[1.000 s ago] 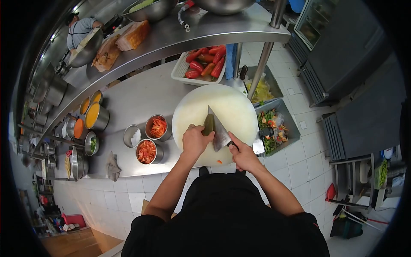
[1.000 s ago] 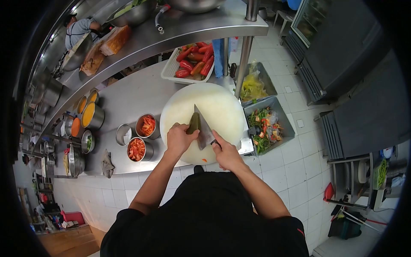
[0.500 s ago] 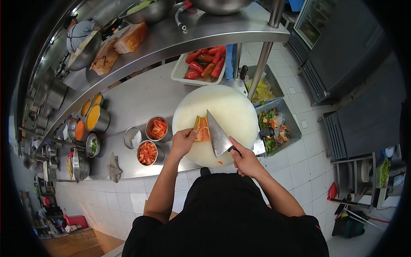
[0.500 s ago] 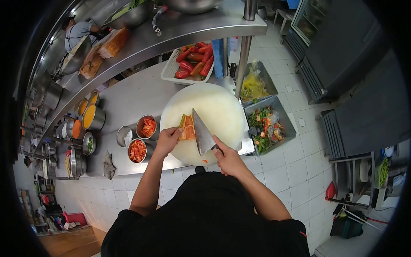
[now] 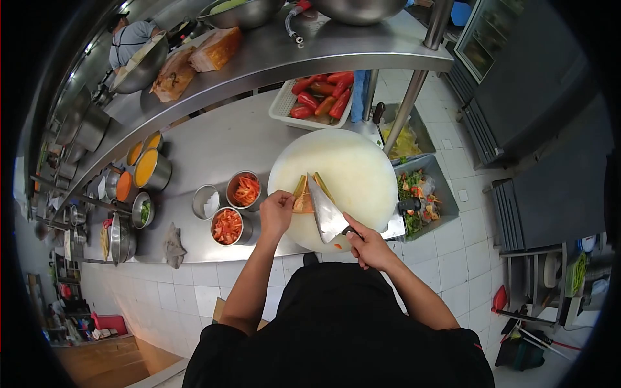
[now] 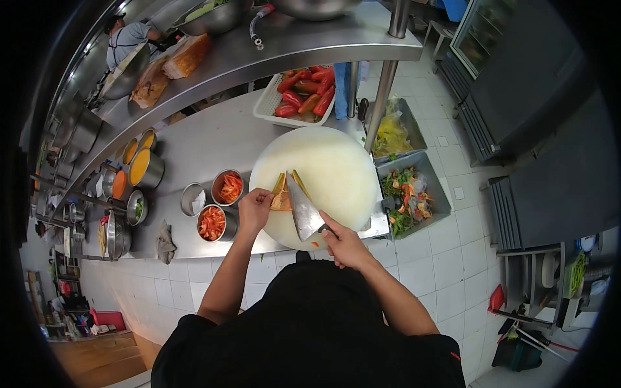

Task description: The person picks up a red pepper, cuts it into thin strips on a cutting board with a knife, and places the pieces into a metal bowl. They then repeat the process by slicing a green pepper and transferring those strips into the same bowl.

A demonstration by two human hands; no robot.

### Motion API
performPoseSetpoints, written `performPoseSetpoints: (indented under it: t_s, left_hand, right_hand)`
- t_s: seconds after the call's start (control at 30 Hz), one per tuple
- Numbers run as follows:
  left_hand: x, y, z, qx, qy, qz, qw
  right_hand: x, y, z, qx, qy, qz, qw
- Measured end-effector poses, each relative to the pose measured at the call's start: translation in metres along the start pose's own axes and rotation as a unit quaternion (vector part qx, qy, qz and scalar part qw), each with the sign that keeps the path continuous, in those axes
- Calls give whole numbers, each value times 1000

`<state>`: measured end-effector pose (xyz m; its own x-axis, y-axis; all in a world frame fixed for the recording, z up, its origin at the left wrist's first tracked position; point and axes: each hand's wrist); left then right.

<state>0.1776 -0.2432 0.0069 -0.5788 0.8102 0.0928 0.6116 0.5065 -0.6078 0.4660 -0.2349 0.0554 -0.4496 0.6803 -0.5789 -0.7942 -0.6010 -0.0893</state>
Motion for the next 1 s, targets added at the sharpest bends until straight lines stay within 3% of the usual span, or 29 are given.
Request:
performPoseSetpoints:
  t_s: [0.5,0.6,0.7,0.8,0.9,1.0]
  left_hand:
    - [-3,1,-1,14,-17,5,1000]
    - [-6,-3,-10,53,12,20,998]
    - [-15,-12,-32,130,136,47,981]
    - [-25,-6,-30,216,265,-12,940]
    - [-22,0,-20,184,191,39,964]
    - [-23,0,-19,190,176,44,965]
  right_hand:
    - [-13,-24,-6,15,34,130,991]
    - [-10,-30,-12,30,33,142,989]
    - [-10,-27,-12,32,30,141,989]
    - [-15,-28,-6,7,36,137,990]
    - [-20,-39,4,-25,38,154,987]
    - [-22,-43,2,-38,37,152,987]
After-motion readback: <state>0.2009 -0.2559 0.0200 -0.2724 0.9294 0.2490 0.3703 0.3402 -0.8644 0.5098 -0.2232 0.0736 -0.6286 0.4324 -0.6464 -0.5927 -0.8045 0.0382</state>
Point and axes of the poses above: each hand's wrist, its own x-axis towards the middle knuckle, its own y-axis out of the palm, z = x × y, and after that the axes turned 5 degrees about -z, right-handed
